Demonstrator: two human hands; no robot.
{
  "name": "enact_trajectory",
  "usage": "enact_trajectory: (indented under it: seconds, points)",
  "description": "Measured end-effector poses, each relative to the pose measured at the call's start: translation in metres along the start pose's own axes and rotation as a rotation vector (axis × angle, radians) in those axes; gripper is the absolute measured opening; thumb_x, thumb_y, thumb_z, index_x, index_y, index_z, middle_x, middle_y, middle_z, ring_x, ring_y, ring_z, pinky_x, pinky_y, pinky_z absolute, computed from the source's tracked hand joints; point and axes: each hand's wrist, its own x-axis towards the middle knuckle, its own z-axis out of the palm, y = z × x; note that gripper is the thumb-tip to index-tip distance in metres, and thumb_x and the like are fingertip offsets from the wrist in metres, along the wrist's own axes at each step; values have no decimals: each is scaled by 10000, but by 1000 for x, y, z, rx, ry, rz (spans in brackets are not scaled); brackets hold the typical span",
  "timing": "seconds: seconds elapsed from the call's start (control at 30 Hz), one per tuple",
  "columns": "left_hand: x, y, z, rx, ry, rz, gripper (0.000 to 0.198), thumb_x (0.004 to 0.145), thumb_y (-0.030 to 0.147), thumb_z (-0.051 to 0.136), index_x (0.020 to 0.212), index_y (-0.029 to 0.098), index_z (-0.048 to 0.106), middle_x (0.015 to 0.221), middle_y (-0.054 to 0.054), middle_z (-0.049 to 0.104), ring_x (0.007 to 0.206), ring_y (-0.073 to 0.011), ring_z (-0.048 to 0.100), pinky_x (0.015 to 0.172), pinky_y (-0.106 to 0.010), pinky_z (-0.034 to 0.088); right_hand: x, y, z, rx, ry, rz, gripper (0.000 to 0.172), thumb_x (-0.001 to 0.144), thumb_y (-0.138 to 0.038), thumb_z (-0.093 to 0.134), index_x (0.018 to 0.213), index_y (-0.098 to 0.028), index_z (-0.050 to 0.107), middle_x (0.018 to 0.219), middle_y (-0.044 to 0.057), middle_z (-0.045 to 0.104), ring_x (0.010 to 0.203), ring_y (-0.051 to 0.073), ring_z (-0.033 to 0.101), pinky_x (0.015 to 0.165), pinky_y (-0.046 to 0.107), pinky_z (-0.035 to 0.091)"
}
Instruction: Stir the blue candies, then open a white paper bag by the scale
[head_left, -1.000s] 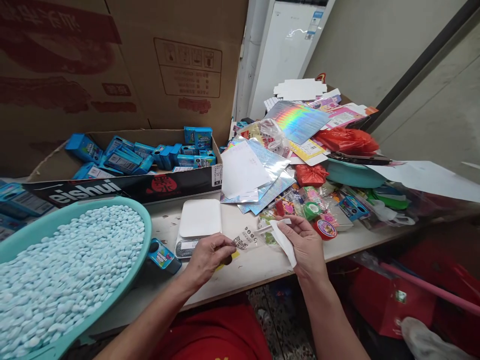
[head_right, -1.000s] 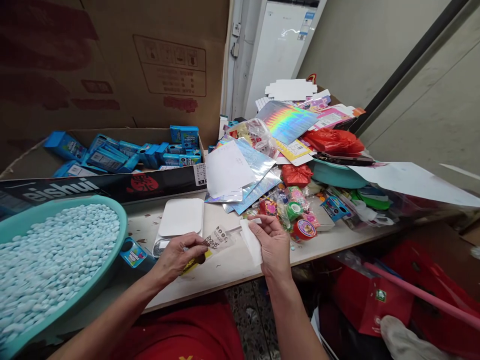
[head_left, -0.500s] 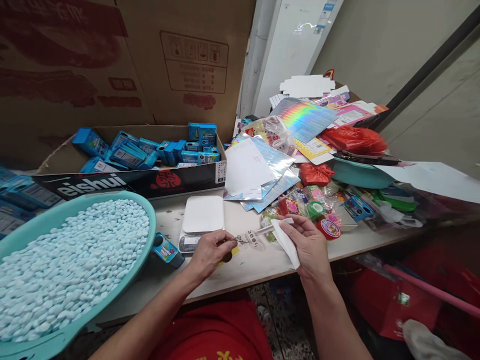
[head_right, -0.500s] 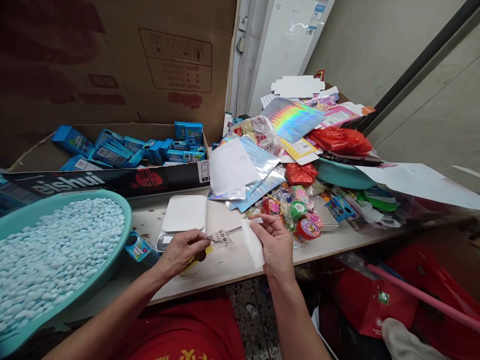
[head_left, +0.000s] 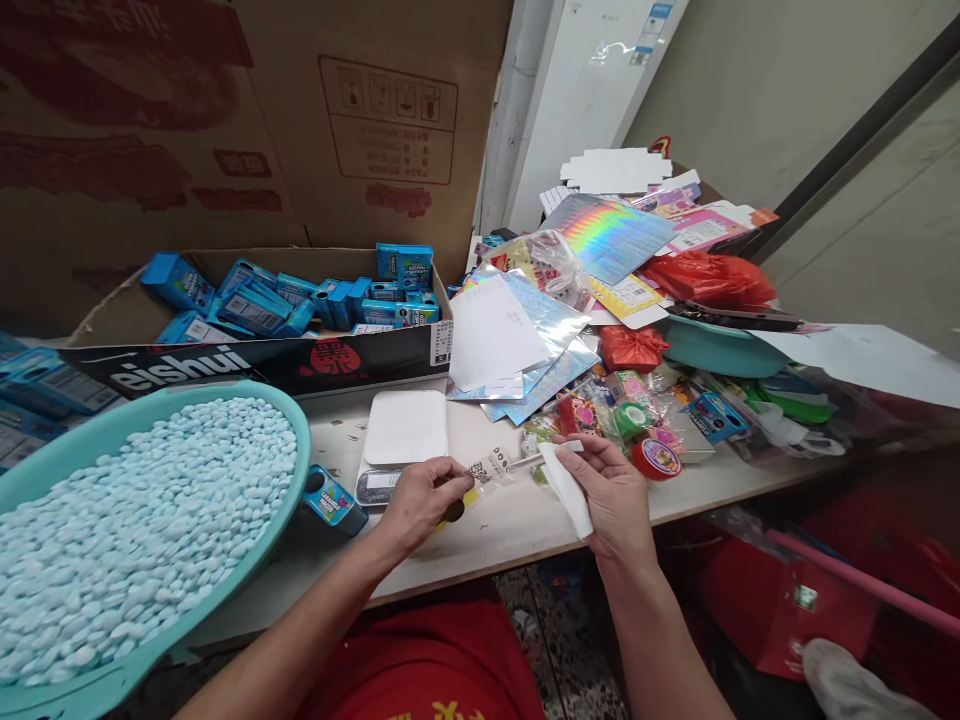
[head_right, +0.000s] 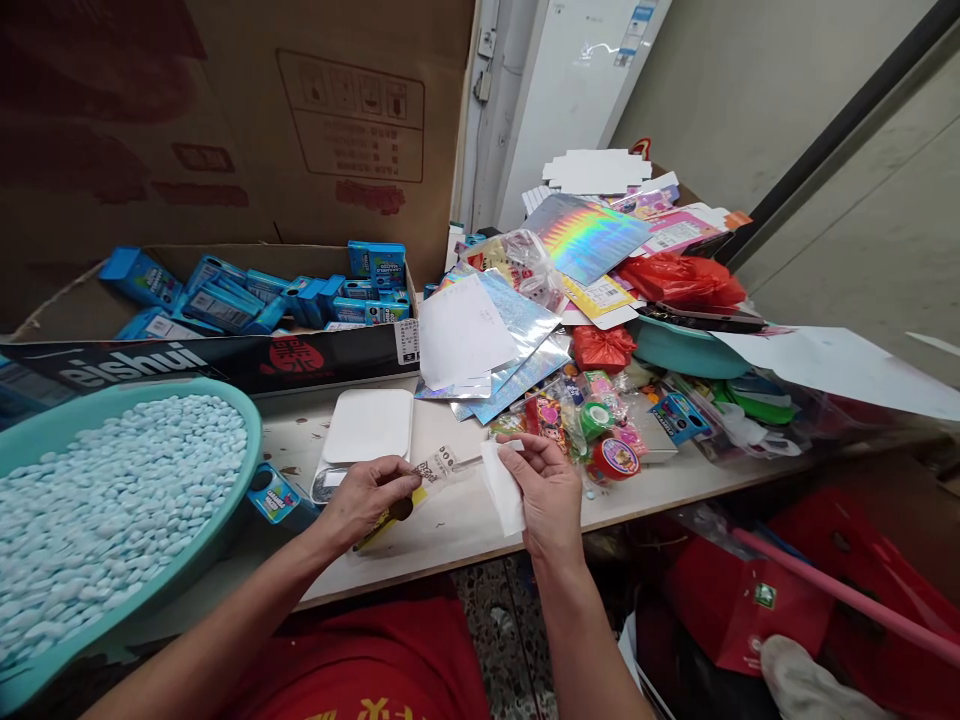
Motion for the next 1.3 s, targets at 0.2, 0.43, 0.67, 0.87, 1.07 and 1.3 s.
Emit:
enact_trajectory:
  seconds: [0.2, 0.43, 0.67, 0.87, 1.07, 1.3]
  points:
    - [4, -3, 1, 50, 3, 11, 233, 746, 413, 570, 713, 191, 632, 571, -12, 599, 547, -160, 539, 571, -268, 394, 1, 9, -1, 7, -15, 29, 389, 445, -293, 904, 747, -174, 689, 806, 48, 754, 707, 137, 672, 648, 231, 548]
    - [13, -1, -12, 216, 199, 103, 263, 746, 434, 561, 689, 197, 660, 748, -14, 610, 759, -181, 532, 721, -288, 364, 23, 25, -35, -46, 114, -63, 396, 459, -408, 884, 727, -183, 697, 689, 17, 714, 537, 124, 611, 495, 241, 512]
    - [15, -1, -18, 116, 169, 49, 286, 743, 455, 583, 696, 177, 630, 662, 11, 552, 672, -147, 469, 652, -267, 326, 55, 78, -15, -284, 124, -287, 274, 597, -431, 758, 710, -189, 695, 749, 27, 628, 736, 186, 590, 701, 365, 504]
    - [15, -5, -22, 91, 195, 37, 285, 747, 451, 592, 725, 173, 652, 676, 8, 558, 675, -146, 466, 648, -258, 330, 70, 83, 0, -617, -100, -372, 72, 647, -213, 640, 612, -235, 699, 754, 21, 548, 757, 194, 532, 769, 353, 438]
    - [21, -7, -17, 85, 192, 40, 285, 746, 454, 601, 692, 175, 631, 651, 11, 555, 657, -145, 480, 633, -249, 339, 83, 81, 3, -824, -196, -260, 136, 631, -109, 618, 604, -210, 706, 772, 48, 546, 732, 191, 504, 751, 338, 414]
    - [22, 4, -13, 42, 211, 53, 305, 725, 466, 631, 663, 167, 624, 634, 4, 538, 632, -135, 465, 623, -244, 351, 74, 58, -12, -737, -329, -64, 458, 536, -137, 717, 988, -210, 724, 858, 14, 583, 666, 139, 502, 686, 312, 453]
